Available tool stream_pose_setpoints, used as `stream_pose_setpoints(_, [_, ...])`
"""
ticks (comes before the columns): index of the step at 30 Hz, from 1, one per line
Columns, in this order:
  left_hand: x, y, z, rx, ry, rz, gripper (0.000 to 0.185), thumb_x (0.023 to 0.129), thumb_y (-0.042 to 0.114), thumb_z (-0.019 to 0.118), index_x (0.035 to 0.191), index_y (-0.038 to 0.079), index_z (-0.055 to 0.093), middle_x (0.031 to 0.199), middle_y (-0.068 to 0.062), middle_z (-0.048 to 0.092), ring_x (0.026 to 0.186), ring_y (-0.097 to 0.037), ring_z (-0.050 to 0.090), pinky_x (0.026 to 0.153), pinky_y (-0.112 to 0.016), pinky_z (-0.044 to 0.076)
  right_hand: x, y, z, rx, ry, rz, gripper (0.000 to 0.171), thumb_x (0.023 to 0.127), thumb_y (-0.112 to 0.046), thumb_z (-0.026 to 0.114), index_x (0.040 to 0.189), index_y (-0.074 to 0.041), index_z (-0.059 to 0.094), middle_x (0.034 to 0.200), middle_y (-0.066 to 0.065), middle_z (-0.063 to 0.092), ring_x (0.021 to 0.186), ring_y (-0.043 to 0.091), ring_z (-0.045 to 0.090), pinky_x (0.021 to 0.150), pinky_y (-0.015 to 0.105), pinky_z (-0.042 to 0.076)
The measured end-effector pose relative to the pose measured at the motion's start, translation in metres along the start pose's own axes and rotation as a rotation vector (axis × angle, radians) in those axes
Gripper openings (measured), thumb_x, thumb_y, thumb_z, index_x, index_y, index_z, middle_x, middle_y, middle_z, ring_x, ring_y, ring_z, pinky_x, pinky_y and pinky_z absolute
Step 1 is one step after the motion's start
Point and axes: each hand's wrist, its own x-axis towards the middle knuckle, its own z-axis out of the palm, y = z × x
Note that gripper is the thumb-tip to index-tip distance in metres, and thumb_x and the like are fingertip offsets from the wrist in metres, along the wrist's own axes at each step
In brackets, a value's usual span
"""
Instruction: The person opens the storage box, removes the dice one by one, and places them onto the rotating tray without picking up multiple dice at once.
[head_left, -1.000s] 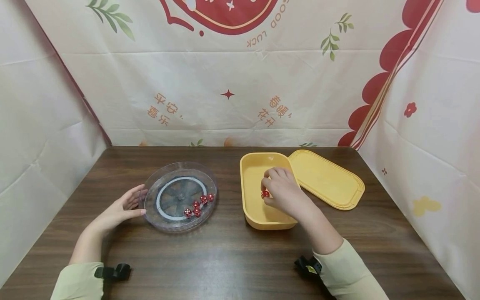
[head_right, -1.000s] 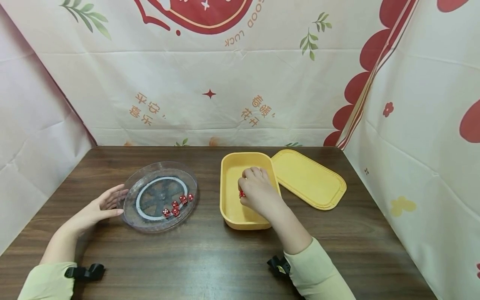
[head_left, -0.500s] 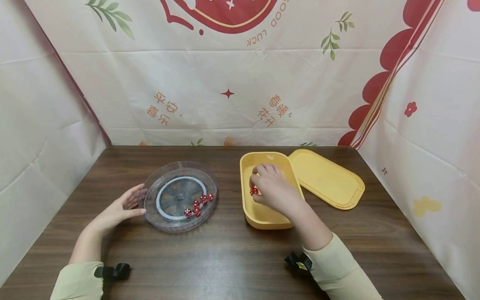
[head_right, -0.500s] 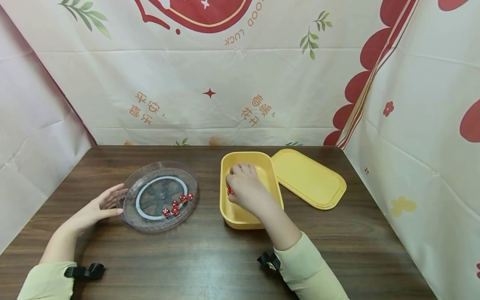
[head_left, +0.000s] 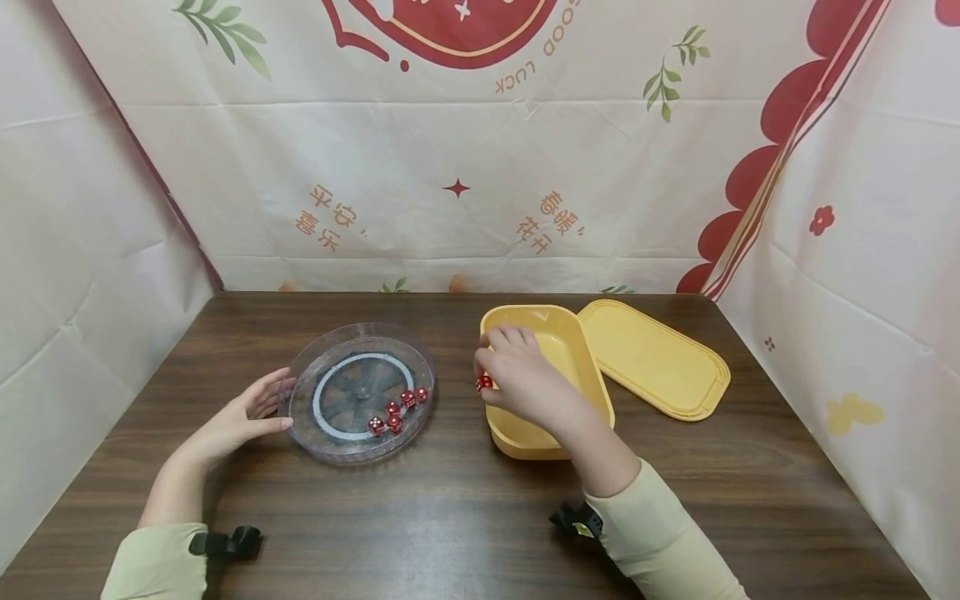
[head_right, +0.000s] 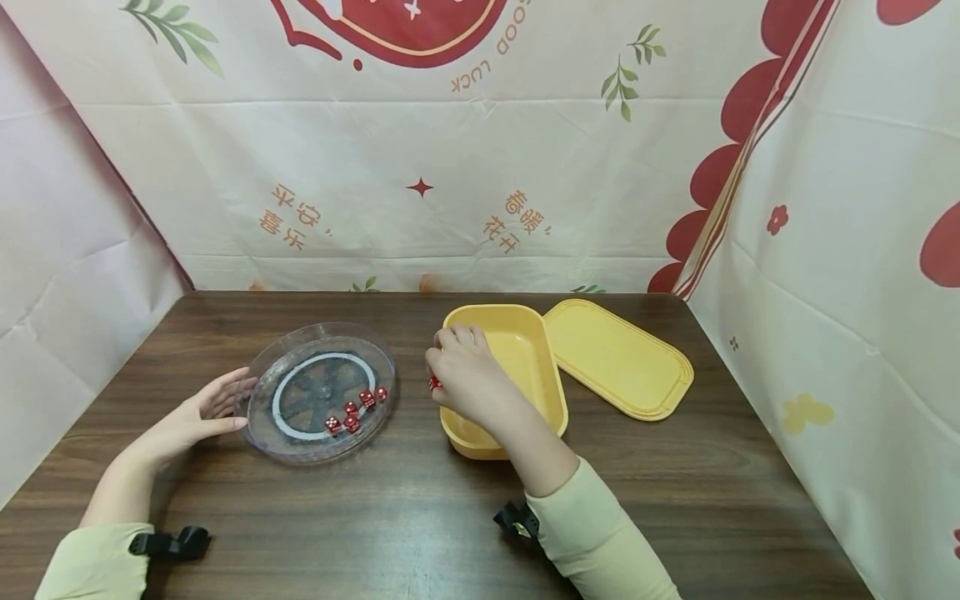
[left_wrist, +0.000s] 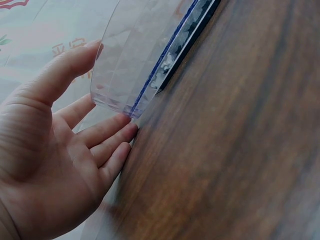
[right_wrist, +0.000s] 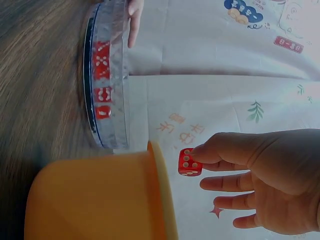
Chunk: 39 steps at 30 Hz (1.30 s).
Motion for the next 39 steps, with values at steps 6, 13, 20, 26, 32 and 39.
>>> stream_pose_setpoints(6, [-0.001, 0.001, 0.000, -0.001, 0.005, -0.013, 0.080, 0.090, 0.009, 0.066, 0.151, 0.002, 0.016, 0.151, -0.029, 0.022, 0.137, -0.047, 0.017, 0.089, -0.005, 0.030, 0.008, -0.007, 0.003, 0.006, 0.006, -0.023, 0.015, 0.075, -0.012, 0.072, 0.073, -0.015, 0.058, 0.099, 0.005, 0.053, 0.100, 0.029, 0.046, 0.095, 0.049, 0.033])
stream_pose_setpoints(13, [0.000, 0.000, 0.000, -0.002, 0.003, -0.008, 0.079, 0.090, 0.009, 0.066, 0.151, 0.001, 0.016, 0.151, -0.029, 0.022, 0.137, -0.047, 0.017, 0.090, -0.005, 0.030, 0.017, -0.016, 0.010, 0.015, 0.003, -0.036, 0.015, 0.076, -0.013, 0.071, 0.072, -0.016, 0.056, 0.101, 0.006, 0.055, 0.102, 0.029, 0.046, 0.094, 0.048, 0.033])
stream_pose_setpoints(20, [0.000, -0.001, 0.000, -0.001, 0.002, 0.000, 0.079, 0.090, 0.009, 0.066, 0.151, 0.001, 0.016, 0.151, -0.029, 0.022, 0.137, -0.047, 0.017, 0.090, -0.006, 0.030, 0.025, -0.026, 0.015, 0.004, -0.035, -0.043, 0.015, 0.076, -0.015, 0.073, 0.073, -0.016, 0.058, 0.103, 0.005, 0.055, 0.105, 0.026, 0.045, 0.095, 0.046, 0.033])
stream_pose_setpoints(26, [0.000, -0.001, 0.000, -0.010, 0.000, 0.007, 0.079, 0.090, 0.008, 0.066, 0.151, 0.001, 0.015, 0.151, -0.029, 0.022, 0.136, -0.047, 0.018, 0.090, -0.006, 0.031, 0.031, -0.034, 0.019, -0.013, -0.074, -0.049, 0.017, 0.077, -0.019, 0.073, 0.076, -0.015, 0.057, 0.109, 0.006, 0.055, 0.108, 0.026, 0.044, 0.097, 0.044, 0.032])
stream_pose_setpoints(32, [0.000, -0.001, -0.001, -0.011, -0.002, 0.006, 0.079, 0.090, 0.008, 0.066, 0.151, 0.002, 0.015, 0.151, -0.029, 0.022, 0.137, -0.047, 0.017, 0.090, -0.006, 0.030, 0.036, -0.039, 0.026, -0.022, -0.076, -0.064, 0.019, 0.078, -0.020, 0.074, 0.076, -0.015, 0.056, 0.108, 0.006, 0.054, 0.106, 0.026, 0.045, 0.094, 0.042, 0.033])
stream_pose_setpoints(39, [-0.001, -0.001, 0.000, -0.013, -0.004, 0.002, 0.079, 0.091, 0.009, 0.066, 0.151, 0.002, 0.015, 0.151, -0.029, 0.022, 0.137, -0.047, 0.017, 0.090, -0.006, 0.031, 0.042, -0.045, 0.035, 0.003, -0.127, -0.042, 0.015, 0.079, -0.023, 0.074, 0.084, -0.013, 0.064, 0.113, 0.006, 0.055, 0.111, 0.026, 0.044, 0.100, 0.043, 0.030])
